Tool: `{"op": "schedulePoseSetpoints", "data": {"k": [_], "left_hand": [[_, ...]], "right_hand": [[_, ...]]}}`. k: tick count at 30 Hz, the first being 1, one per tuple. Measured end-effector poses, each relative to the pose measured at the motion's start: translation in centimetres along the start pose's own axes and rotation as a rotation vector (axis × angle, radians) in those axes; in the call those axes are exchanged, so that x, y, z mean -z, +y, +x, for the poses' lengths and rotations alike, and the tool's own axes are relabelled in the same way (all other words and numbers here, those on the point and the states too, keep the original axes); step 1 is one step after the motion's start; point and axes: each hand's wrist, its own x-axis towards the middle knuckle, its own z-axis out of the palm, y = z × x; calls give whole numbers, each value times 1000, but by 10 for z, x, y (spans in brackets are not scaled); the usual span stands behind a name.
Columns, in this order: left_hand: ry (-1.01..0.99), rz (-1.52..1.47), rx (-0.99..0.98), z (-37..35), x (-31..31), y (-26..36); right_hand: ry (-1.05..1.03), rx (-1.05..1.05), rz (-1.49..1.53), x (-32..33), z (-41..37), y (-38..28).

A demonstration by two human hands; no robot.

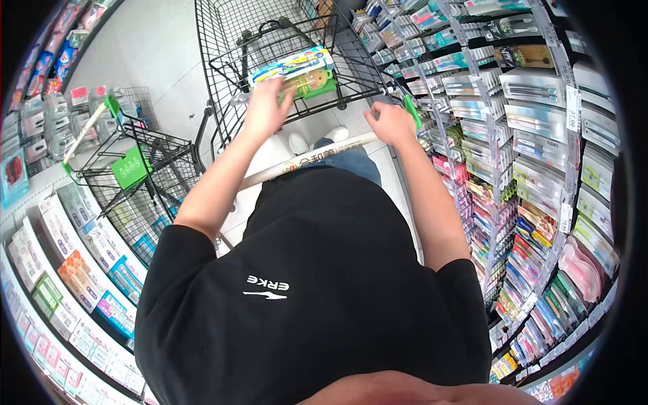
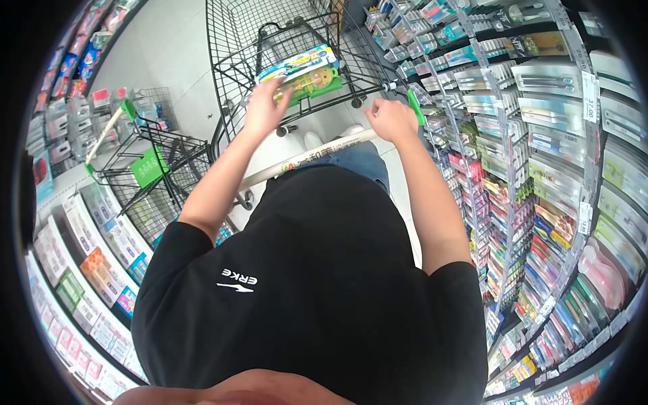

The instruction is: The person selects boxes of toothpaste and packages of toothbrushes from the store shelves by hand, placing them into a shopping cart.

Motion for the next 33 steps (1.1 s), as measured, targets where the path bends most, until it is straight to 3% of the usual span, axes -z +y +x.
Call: {"op": "schedulePoseSetpoints", "data": {"k": [3, 4, 6, 9, 13, 15, 17, 19, 20, 21, 22, 23, 25, 27, 29, 33], "left_hand": [[-98, 432, 116, 28, -20, -37], [-95, 427, 113, 32, -28, -46], [-282, 579, 131, 33, -45, -66], [-244, 585, 20, 32, -69, -106], [-226, 408, -19, 32, -48, -108], [-273, 303, 40, 29, -14, -68], [-212, 127, 218, 15, 0, -29], [-6, -31, 59, -6, -4, 6], [15, -7, -59, -14, -3, 25], [40, 1, -189, -20, -3, 46], [9, -34, -233, -26, -3, 68], [-24, -71, -279, -32, -5, 87], [-64, -150, -368, -40, -17, 110], [-103, -199, -429, -45, -16, 125], [-134, -158, -448, -46, 1, 139], [-252, -29, -374, -72, -12, 94]], "right_hand": [[-5, -5, -29, -1, -3, 1], [-10, 1, -26, -1, -4, 2], [-13, 2, -25, -1, -5, 3], [-7, 4, -10, -2, -3, 4], [19, 9, 116, 3, -12, 1], [44, 17, 214, -2, -12, 1], [368, 348, 561, -24, -9, 7], [280, 358, 718, -24, -26, -16], [284, 355, 783, -25, -34, -30], [145, 290, 945, -27, -40, -42], [195, 409, 1109, -24, -45, -54], [93, 467, 1236, -14, -47, -56], [174, 316, 1205, -26, -44, -54], [27, 177, 1416, -14, -53, -48], [199, 178, 1511, -21, -64, -33], [489, 200, 1691, -27, -104, -2]]}}
